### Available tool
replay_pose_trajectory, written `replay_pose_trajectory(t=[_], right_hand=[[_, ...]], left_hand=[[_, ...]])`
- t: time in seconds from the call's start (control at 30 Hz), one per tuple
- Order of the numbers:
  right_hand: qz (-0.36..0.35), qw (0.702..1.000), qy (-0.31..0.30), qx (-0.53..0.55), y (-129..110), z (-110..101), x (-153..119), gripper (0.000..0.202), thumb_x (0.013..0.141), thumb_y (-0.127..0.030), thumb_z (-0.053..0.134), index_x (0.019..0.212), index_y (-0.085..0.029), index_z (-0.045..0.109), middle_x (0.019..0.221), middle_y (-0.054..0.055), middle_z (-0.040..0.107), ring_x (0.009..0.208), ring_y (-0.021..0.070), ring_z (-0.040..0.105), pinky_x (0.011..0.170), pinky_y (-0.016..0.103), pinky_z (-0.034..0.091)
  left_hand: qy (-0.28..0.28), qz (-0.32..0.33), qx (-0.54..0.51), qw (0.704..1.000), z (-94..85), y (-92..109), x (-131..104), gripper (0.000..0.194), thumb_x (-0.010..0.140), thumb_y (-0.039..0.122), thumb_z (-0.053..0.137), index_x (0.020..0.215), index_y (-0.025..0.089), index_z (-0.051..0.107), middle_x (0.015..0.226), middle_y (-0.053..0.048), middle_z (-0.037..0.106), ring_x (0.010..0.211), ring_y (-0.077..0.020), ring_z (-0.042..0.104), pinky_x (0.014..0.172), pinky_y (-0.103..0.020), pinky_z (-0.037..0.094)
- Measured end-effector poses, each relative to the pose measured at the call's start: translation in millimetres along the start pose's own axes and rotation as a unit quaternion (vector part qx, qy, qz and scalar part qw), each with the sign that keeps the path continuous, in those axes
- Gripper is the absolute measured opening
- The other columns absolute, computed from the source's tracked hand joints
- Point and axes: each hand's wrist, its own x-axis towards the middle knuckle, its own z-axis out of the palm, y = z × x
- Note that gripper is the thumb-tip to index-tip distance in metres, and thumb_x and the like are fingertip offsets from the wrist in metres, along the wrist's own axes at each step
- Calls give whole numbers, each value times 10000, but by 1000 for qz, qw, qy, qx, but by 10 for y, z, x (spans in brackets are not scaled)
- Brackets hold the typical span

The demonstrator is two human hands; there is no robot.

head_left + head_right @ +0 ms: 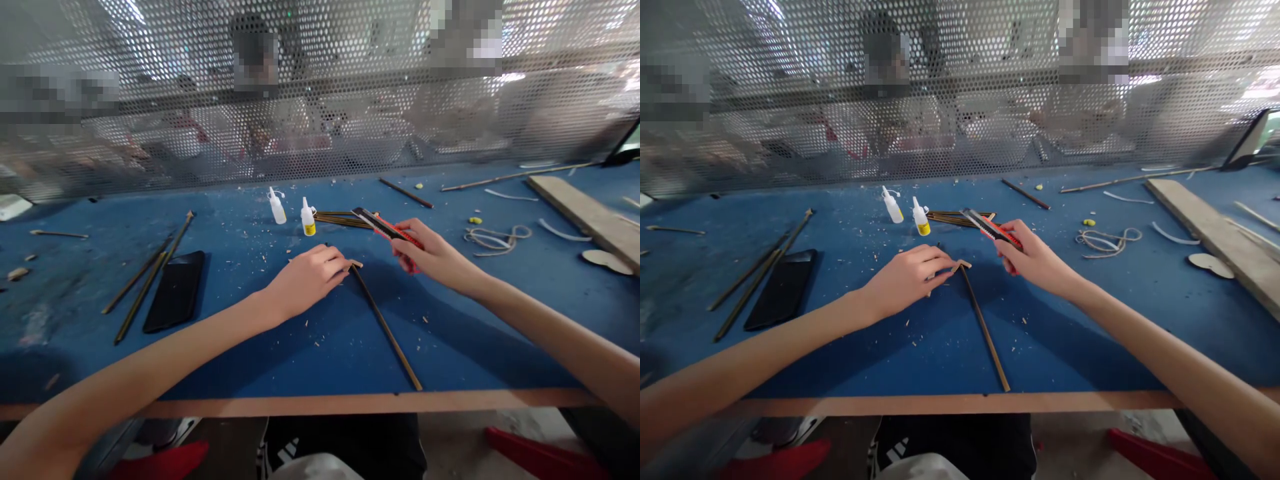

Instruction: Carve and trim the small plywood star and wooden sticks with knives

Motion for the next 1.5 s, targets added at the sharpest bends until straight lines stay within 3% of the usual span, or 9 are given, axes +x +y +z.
replay_pose_trajectory(t=[0.13,0.33,0.47,0.6,0.8,1.03,1.17,1.33,1.5], right_hand=[[-20,1000,-2,-3,206,-1,-12,366,985,-525,478,1209,-237,463,878,2,567,569,112,550,480,253,485],[-16,990,-7,-138,169,-5,-92,362,997,-506,468,1243,-245,512,695,-39,576,513,128,542,538,284,462],[-24,995,30,-92,181,-48,-45,324,969,-461,548,1200,-235,548,743,-14,631,635,152,602,665,309,498],[-30,997,72,26,251,-76,26,330,940,-464,596,1137,-202,556,926,44,676,711,146,610,686,303,520],[-39,995,82,31,229,-77,8,305,949,-449,589,1104,-187,564,884,32,663,636,119,574,615,281,496],[-39,996,83,20,125,-89,-29,277,947,-429,585,1090,-193,565,908,46,692,677,133,605,652,292,521],[-28,999,30,-11,143,-223,-112,276,936,-470,590,1027,-214,543,998,72,729,727,158,646,655,300,528],[-24,995,-48,-82,349,-373,-296,317,976,-523,512,1074,-222,531,833,27,667,602,131,537,546,263,443],[-7,990,21,-140,312,-303,-374,372,944,-536,566,1177,-246,549,807,6,635,638,149,537,567,273,431]], left_hand=[[-45,3,-86,995,33,-80,132,309,1016,216,545,1316,202,616,1311,-78,638,1262,-205,544,1073,-367,466],[-68,21,-95,993,71,-156,126,323,1033,191,484,1313,262,628,1376,-69,584,1276,-209,536,1084,-402,461],[-10,25,-22,999,66,89,104,284,1013,153,484,1219,193,675,1198,-109,633,1152,-238,571,974,-396,522],[6,2,44,999,3,317,148,315,1052,284,414,1073,128,687,982,-106,656,913,-228,630,844,-381,545],[-69,-147,49,986,1,62,294,289,962,374,576,812,149,678,779,-79,634,736,-228,646,648,-338,517],[-51,-122,29,991,103,57,321,164,904,223,616,794,139,703,782,-82,649,756,-222,657,646,-325,510],[-53,-104,-22,993,85,-48,360,180,937,205,580,882,171,748,859,-70,675,769,-194,656,679,-313,509],[-14,-99,-48,994,156,-142,366,208,970,283,565,904,176,731,848,-63,678,821,-204,645,734,-330,511],[2,-126,-46,991,234,-112,352,159,938,271,625,849,170,708,841,-57,676,828,-212,630,752,-343,502]])
